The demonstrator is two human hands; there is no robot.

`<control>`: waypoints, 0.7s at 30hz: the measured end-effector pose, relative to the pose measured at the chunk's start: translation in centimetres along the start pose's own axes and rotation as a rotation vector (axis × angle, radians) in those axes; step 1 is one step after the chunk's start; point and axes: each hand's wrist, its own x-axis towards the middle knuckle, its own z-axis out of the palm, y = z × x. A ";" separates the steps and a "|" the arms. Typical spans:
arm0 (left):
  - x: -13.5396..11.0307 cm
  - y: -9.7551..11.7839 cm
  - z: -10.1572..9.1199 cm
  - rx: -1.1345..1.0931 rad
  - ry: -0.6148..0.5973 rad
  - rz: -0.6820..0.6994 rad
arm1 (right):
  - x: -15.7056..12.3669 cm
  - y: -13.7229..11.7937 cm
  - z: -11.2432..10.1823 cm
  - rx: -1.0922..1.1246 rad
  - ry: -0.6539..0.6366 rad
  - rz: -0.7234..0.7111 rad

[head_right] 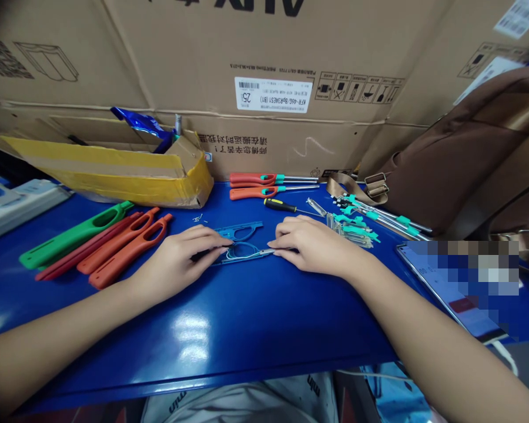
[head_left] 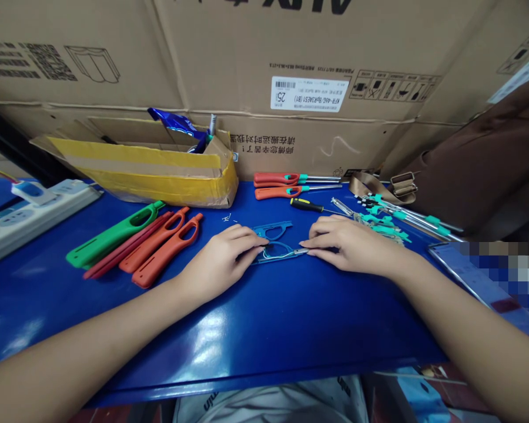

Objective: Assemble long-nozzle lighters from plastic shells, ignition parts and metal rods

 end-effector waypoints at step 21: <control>0.1 0.9 0.7 -0.159 0.058 -0.136 | 1.9 -4.1 3.1 0.341 0.091 0.185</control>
